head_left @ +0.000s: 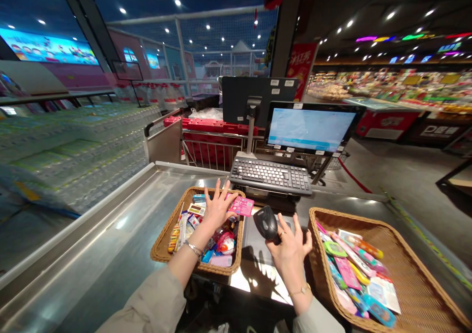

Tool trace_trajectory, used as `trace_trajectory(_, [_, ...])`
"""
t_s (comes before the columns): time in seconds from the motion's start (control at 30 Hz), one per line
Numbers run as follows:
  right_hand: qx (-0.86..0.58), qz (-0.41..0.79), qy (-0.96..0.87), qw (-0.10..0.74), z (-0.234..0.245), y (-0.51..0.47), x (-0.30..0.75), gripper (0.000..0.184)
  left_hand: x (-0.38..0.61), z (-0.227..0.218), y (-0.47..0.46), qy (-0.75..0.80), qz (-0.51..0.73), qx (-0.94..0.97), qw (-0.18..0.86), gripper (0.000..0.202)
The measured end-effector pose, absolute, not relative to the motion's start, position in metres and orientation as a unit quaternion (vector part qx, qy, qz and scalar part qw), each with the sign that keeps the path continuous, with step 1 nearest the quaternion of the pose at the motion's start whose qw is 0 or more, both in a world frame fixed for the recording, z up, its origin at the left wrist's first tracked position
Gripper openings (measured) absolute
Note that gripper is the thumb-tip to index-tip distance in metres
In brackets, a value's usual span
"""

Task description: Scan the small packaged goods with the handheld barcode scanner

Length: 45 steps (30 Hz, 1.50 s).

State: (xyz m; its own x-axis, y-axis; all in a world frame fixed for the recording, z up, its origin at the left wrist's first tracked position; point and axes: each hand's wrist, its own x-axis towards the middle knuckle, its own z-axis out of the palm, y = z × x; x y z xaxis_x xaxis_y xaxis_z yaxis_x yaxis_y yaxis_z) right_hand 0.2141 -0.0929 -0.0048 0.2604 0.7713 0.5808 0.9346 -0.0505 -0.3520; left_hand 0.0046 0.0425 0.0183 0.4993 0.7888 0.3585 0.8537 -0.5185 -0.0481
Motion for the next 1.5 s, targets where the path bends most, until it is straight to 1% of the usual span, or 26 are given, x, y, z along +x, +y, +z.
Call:
trace_trajectory(0.3, [-0.714, -0.115, -0.601, 0.34, -0.005, -0.095, 0.219, 0.027, 0.015, 0.019, 0.045, -0.481, -0.156, -0.855, 0.111, 0.071])
trace_trajectory(0.7, [-0.722, -0.12, -0.592, 0.338, -0.004, -0.097, 0.226, 0.029, 0.034, 0.017, 0.045, -0.47, -0.178, -0.854, 0.135, 0.068])
trace_trajectory(1.07, [-0.724, -0.135, -0.586, 0.338, -0.007, -0.102, 0.234, 0.026, 0.043, 0.012, 0.049, -0.458, -0.181, -0.861, 0.131, 0.071])
trace_trajectory(1.3, [-0.743, -0.138, -0.572, 0.319, -0.006, -0.11, 0.245, 0.035, 0.058, 0.017, 0.048, -0.448, -0.184, -0.865, 0.128, 0.07])
trace_trajectory(1.5, [-0.77, -0.134, -0.538, 0.317, -0.007, -0.119, 0.256, 0.036, 0.076, 0.02, 0.046, -0.428, -0.192, -0.875, 0.124, 0.073])
